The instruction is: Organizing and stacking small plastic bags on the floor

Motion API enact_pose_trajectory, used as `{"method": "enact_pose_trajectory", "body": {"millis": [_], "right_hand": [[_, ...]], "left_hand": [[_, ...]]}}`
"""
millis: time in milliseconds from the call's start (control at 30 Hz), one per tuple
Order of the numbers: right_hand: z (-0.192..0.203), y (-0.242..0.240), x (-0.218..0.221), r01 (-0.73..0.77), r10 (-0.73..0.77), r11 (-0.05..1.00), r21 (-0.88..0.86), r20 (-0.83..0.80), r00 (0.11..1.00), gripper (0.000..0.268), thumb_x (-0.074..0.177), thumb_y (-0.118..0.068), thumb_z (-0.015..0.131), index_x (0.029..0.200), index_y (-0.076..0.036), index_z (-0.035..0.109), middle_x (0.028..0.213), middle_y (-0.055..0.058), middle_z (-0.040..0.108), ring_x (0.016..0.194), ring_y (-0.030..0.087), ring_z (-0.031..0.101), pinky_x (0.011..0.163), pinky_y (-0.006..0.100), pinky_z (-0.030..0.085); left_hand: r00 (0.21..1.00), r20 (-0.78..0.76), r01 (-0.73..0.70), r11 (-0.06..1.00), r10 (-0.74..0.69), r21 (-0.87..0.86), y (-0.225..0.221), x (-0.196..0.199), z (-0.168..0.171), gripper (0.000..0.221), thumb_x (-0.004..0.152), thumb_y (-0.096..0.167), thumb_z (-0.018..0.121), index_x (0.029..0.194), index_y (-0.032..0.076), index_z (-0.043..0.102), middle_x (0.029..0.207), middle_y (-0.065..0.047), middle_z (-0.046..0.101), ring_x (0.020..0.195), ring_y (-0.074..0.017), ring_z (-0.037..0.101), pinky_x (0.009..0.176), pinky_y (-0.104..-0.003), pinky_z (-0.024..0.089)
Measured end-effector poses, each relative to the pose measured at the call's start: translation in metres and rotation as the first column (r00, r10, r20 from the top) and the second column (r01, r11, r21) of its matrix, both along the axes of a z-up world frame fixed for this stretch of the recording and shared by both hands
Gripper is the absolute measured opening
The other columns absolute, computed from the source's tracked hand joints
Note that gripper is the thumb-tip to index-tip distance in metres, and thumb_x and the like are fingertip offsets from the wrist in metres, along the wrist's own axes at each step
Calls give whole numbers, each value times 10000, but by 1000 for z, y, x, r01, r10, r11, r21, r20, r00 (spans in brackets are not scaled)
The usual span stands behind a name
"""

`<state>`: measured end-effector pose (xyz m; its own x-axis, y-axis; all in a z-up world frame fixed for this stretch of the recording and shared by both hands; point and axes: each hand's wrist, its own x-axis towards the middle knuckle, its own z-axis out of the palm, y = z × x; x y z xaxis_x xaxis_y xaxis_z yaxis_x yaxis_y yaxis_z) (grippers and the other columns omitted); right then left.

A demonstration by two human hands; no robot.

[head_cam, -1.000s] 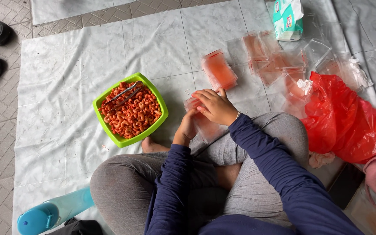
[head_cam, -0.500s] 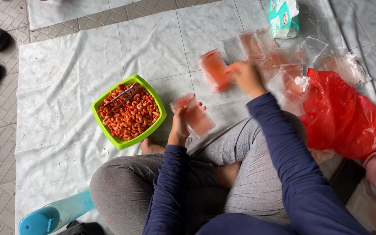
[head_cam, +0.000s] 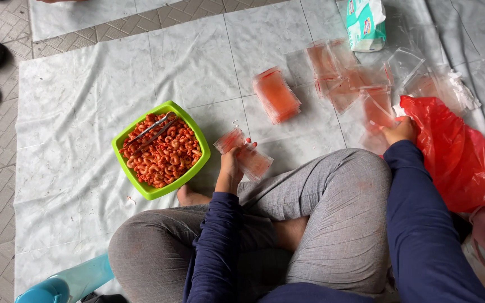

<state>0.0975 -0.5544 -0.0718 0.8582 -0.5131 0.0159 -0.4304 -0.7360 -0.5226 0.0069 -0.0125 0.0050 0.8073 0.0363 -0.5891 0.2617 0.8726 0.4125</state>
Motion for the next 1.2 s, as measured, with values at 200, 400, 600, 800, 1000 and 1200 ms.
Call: {"method": "enact_pose_trajectory", "body": {"millis": [200, 400, 600, 800, 1000, 1200], "right_hand": [[22, 20, 8, -130, 80, 976, -178, -265, 961, 941, 551, -461, 960, 1305, -92, 535, 1440, 288, 506, 1381, 464, 391, 1130, 515, 280], [46, 4, 14, 33, -199, 920, -390, -393, 898, 669, 784, -528, 875, 1183, -2, 765, 1333, 219, 611, 1198, 446, 580, 933, 574, 467], [54, -7, -2, -71, 72, 997, -30, 12, 997, 407, 874, -423, 891, 914, -43, 751, 836, 94, 734, 742, 251, 666, 708, 384, 517], [98, 89, 18, -398, 330, 882, 251, 273, 904, 349, 1087, -433, 773, 949, -113, 748, 781, 77, 664, 774, 141, 583, 709, 331, 491], [193, 260, -24, -559, 395, 689, 461, 408, 823, 392, 1056, -345, 714, 733, -123, 718, 596, 16, 636, 623, 111, 603, 658, 243, 486], [179, 340, -55, -716, 720, 558, 420, 183, 669, 394, 969, -314, 698, 688, -40, 733, 598, 144, 678, 614, 210, 616, 605, 368, 487]], "left_hand": [[991, 92, 90, 990, -100, 107, -1, -3, 11, 641, 763, -142, 346, 1381, -27, 473, 1203, -242, 670, 1107, -432, 671, 987, -501, 534], [989, 105, 87, 989, -99, 119, -1, -1, -6, 715, 714, -188, 350, 1400, -38, 484, 1274, -244, 647, 1135, -450, 656, 985, -481, 549], [998, -61, 44, 983, -34, 180, -4, 0, 6, 417, 785, -17, 458, 1188, -90, 539, 1130, -218, 717, 994, -396, 714, 803, -462, 563], [997, 76, 17, 996, -25, 93, -9, 7, -37, 494, 944, 71, 521, 1384, -70, 348, 1143, -335, 685, 997, -519, 700, 854, -639, 556], [943, 258, 190, 977, -209, 97, -16, -9, 35, 605, 991, 431, 651, 1416, 46, 458, 1343, -287, 613, 1225, -480, 604, 1012, -609, 490], [950, 183, 253, 967, -253, 25, -5, -9, 40, 1111, 806, 795, 650, 1489, -50, 419, 1425, -319, 522, 1260, -486, 567, 1020, -621, 487]]}}
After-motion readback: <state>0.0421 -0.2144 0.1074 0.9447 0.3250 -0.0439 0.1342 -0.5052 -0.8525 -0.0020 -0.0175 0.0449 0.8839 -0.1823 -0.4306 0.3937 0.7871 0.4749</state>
